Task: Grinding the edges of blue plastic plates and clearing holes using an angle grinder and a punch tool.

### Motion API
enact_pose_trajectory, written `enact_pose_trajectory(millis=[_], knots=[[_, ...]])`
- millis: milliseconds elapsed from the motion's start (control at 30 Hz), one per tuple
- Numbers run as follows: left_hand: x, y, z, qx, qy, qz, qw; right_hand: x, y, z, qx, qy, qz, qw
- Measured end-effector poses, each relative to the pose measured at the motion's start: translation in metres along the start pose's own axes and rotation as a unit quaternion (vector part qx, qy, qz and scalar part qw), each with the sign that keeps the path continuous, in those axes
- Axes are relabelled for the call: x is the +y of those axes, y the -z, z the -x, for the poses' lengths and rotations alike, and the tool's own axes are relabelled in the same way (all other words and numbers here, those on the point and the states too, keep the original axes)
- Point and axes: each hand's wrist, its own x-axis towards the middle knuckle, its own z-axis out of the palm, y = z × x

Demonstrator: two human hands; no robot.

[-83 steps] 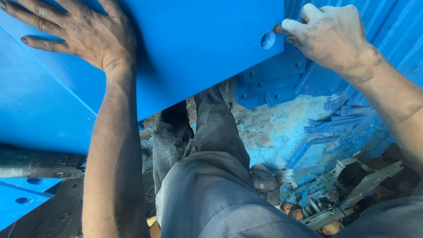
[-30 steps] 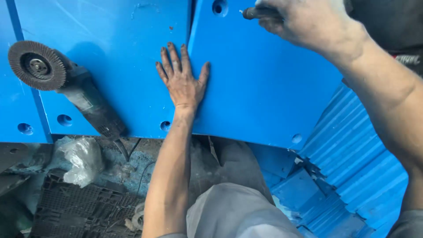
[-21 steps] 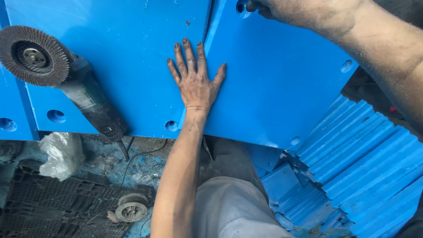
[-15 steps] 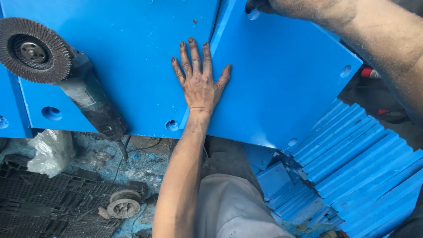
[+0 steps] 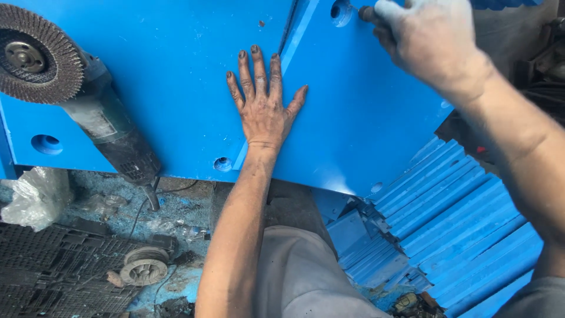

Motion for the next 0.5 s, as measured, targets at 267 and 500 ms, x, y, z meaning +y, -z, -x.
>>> enact_pose_trajectory(millis=[267, 500], knots=[[0.001, 0.004, -0.001, -0.002, -0.001, 0.019, 1.000, -0.077, 0.008, -0.021, -0.031, -0.084, -0.007, 0.996], [-0.002, 0.004, -0.002, -0.024, 0.004, 0.027, 0.999, -0.049, 0.004, -0.058, 0.011, -0.013, -0.033, 0.999]])
